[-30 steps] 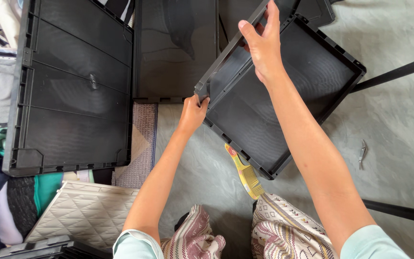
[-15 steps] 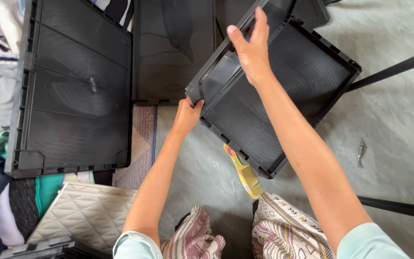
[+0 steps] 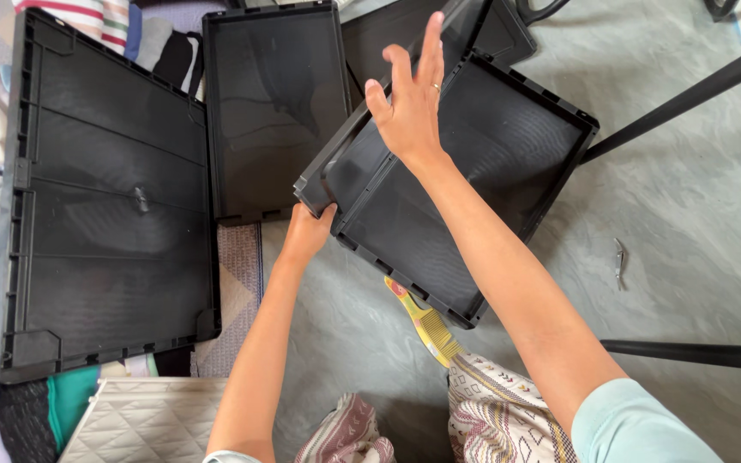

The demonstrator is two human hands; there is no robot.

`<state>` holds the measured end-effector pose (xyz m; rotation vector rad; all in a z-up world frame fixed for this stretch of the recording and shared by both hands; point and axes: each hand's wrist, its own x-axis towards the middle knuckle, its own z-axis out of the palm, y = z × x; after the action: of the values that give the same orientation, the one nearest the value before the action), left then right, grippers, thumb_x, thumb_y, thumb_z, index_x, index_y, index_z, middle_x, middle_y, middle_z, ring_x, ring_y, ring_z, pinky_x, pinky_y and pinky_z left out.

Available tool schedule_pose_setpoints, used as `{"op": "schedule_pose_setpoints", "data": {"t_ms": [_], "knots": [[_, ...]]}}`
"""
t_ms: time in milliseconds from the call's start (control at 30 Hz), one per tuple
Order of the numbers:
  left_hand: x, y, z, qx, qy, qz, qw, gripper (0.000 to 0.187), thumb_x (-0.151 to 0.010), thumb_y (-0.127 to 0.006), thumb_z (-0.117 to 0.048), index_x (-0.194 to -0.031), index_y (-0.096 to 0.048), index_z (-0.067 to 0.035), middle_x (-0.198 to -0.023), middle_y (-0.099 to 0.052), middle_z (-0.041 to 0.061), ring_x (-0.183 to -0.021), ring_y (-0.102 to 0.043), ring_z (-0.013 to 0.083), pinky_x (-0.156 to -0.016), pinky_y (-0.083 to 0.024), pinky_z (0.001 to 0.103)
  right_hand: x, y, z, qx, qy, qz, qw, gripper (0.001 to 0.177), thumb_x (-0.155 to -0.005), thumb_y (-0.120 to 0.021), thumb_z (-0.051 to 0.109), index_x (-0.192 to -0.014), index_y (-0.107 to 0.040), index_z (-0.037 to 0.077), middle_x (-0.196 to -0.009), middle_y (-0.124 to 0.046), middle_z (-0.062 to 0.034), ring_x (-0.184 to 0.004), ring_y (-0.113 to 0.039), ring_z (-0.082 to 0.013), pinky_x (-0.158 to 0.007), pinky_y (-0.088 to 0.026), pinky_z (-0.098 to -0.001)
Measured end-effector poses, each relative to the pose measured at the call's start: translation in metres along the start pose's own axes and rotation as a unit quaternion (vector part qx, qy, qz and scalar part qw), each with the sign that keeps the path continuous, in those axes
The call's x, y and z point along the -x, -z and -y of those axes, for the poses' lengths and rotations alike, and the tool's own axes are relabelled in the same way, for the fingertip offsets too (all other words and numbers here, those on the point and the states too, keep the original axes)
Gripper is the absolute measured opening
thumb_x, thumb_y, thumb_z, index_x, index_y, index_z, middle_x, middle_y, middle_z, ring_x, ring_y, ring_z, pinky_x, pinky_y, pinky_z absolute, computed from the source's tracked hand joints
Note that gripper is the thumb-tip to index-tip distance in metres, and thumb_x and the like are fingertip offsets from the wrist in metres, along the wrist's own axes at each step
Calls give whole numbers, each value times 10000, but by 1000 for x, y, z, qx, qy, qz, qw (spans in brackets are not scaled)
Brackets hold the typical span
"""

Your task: The person assembles black plastic storage components on the floor. They connect flat panels and small corner pieces by hand, forming a box-like structure.

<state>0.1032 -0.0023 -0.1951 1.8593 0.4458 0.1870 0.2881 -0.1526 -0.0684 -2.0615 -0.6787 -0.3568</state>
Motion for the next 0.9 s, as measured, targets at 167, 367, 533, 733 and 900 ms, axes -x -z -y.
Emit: {"op": "schedule_pose_setpoints", "data": {"t_ms": [167,367,533,733,900], "knots": [[-4,-2,1,3,-28,-11,1000,237,-916,-666,-105,-1072,-656,72,-914,-755,163,-844,-724,218,-781,-540,357,-7,6,-3,1,-4,35,999,434,-1011,-564,531,-1177,-576,131,-1744,-27,-242,-1344,-508,-359,-1209,-397,-510],[-8,-5,2,1,56,5,998,212,-946,-673,-128,-953,-712,81,-800,-732,168,-713,-634,202,-679,-514,381,-8,11,-20,-44,-11,76,996,667,-1040,-532,527,-1561,-454,117,-1730,-16,-211,-1486,-319,-435,-1213,-338,-518],[-4,-20,28,-2,36,-11,999,243,-944,-692,-150,-1039,-737,69,-846,-743,165,-761,-643,196,-725,-523,354,25,30,-90,-23,46,46,998,691,-1128,-588,283,-1665,-244,19,-1750,-109,-227,-1634,-170,-428,-1321,-247,-503],[-8,-52,95,-3,22,-63,998,357,-939,-728,-173,-1183,-664,80,-1093,-749,173,-997,-695,189,-882,-530,315,114,91,-230,258,-138,21,956,699,-878,-730,20,-1511,-445,103,-1512,-503,-162,-1420,-502,-381,-1204,-427,-477],[1,-63,125,113,25,-45,992,410,-961,-695,-160,-1314,-644,40,-1260,-691,152,-1164,-617,187,-976,-459,316,203,109,-305,137,-471,-93,866,700,-925,-671,126,-1509,-298,22,-1538,-381,-229,-1397,-412,-386,-1169,-352,-447]]}}
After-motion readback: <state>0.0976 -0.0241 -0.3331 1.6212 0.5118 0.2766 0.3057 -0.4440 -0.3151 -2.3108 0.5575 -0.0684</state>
